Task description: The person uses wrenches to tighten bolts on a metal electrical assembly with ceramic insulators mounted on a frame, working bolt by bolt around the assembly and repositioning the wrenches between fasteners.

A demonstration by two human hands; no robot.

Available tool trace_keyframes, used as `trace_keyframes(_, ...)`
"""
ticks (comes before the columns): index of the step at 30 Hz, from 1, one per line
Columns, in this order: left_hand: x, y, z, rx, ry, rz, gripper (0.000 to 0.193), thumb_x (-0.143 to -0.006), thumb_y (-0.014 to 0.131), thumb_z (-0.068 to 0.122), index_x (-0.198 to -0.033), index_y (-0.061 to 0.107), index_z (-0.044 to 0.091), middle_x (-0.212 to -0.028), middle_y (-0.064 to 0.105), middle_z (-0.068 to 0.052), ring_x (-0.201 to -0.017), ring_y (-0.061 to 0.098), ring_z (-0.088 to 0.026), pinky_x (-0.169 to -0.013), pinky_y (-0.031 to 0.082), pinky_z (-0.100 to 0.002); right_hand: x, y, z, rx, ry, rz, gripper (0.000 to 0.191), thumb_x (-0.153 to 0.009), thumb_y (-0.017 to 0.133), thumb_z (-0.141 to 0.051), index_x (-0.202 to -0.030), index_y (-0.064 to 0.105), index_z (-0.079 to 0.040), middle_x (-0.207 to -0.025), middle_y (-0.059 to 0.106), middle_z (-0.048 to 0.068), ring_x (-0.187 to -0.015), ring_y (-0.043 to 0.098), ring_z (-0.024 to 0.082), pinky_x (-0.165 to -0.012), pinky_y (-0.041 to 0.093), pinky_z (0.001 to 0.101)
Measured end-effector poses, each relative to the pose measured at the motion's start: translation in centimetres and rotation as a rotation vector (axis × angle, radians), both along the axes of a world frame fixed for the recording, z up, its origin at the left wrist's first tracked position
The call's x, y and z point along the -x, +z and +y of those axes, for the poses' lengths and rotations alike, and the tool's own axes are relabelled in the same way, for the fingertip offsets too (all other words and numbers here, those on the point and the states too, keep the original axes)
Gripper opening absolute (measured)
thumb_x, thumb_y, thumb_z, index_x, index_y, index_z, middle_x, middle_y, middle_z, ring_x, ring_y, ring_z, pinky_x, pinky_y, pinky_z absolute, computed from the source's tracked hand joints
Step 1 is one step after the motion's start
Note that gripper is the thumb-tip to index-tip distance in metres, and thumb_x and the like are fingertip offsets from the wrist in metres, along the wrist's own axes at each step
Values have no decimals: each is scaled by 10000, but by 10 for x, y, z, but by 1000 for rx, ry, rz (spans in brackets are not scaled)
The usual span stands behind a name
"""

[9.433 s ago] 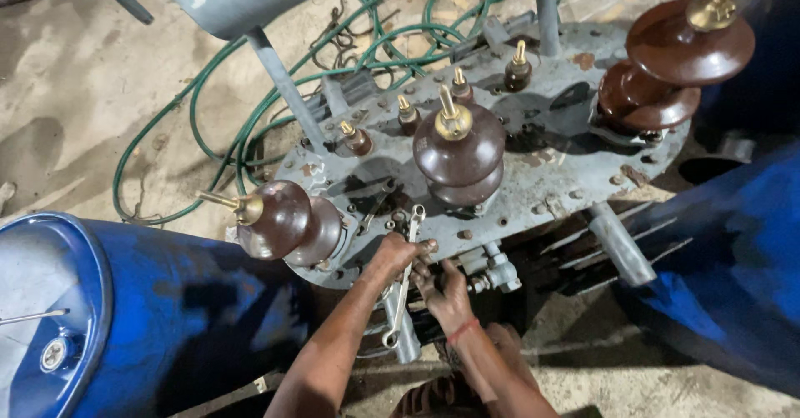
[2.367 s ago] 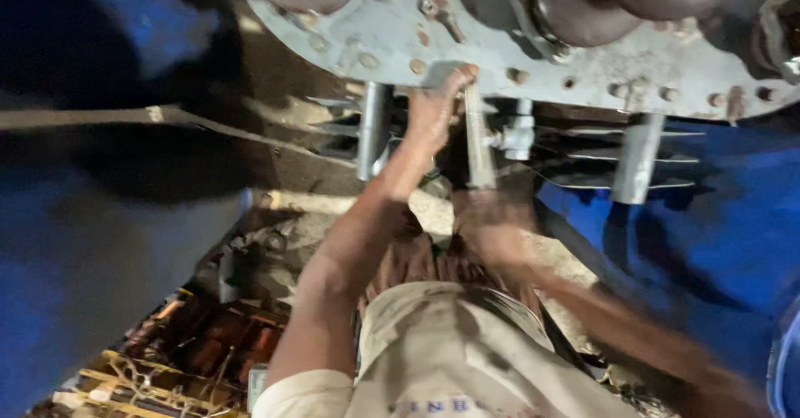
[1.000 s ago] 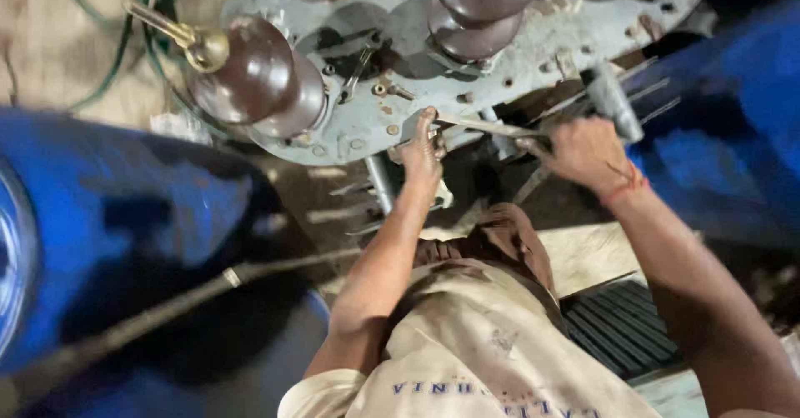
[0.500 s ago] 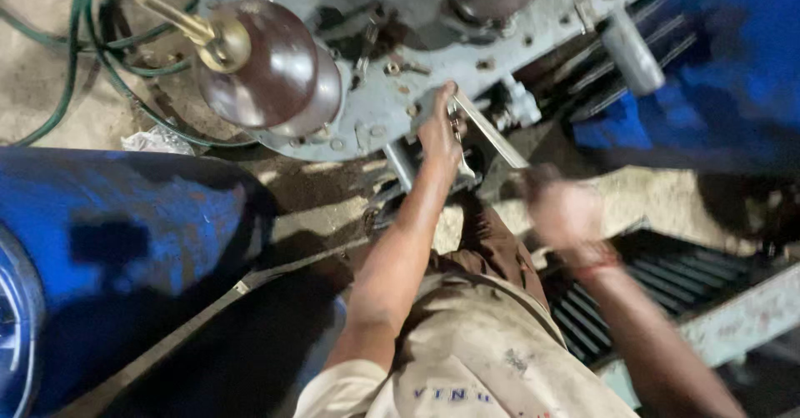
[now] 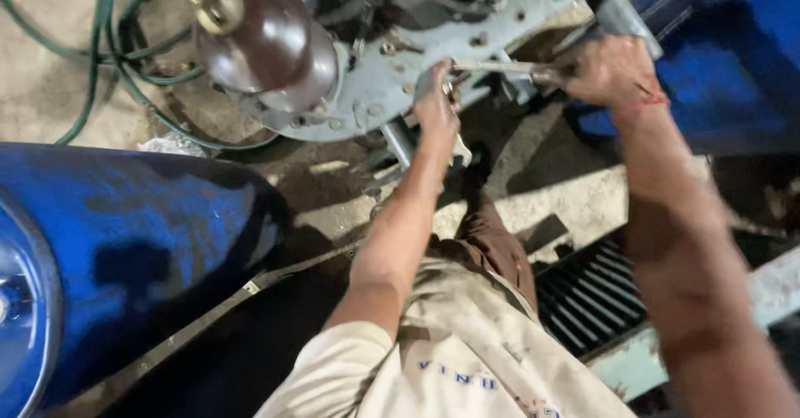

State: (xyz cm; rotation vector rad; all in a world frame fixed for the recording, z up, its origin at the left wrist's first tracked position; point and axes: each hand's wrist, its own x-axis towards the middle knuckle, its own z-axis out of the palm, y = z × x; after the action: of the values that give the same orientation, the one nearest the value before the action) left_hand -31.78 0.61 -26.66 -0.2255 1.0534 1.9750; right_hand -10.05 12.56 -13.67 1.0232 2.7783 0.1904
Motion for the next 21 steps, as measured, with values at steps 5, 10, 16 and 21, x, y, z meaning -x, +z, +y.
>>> trace_keyframes(5,2,-2,-2,27,-16,-73,237,-821,813,315,-926,729,120,-729,562,18,-512,462,-87,-404,292,-234,32,-8,-166,-22,-275,212,469,-1012,581,-565,-985,702,-113,-722,692,146,-661,686,327,-626,551,461)
trace_keyframes(10,-3,8,-6,120,3,-10,251,-812,840,318,-945,725,138,-773,600,58,-570,511,-70,-453,380,-237,1,5,-110,124,-229,-37,553,-1024,514,-658,-1039,716,-143,-667,684,129,-576,688,311,-534,546,457)
trace_keyframes(16,-13,23,-5,217,69,22,223,-824,838,263,-949,737,108,-745,621,42,-530,518,-89,-429,352,-241,1,5,85,-3,355,23,599,-942,581,-758,-1105,815,-231,-749,732,35,-589,675,205,-593,564,368)
trace_keyframes(21,-9,32,-7,330,-66,31,350,-772,772,456,-940,723,154,-680,561,50,-482,479,-91,-406,331,-256,12,-10,42,155,-56,-89,593,-899,588,-817,-1070,840,-308,-775,758,92,-703,742,301,-661,584,424)
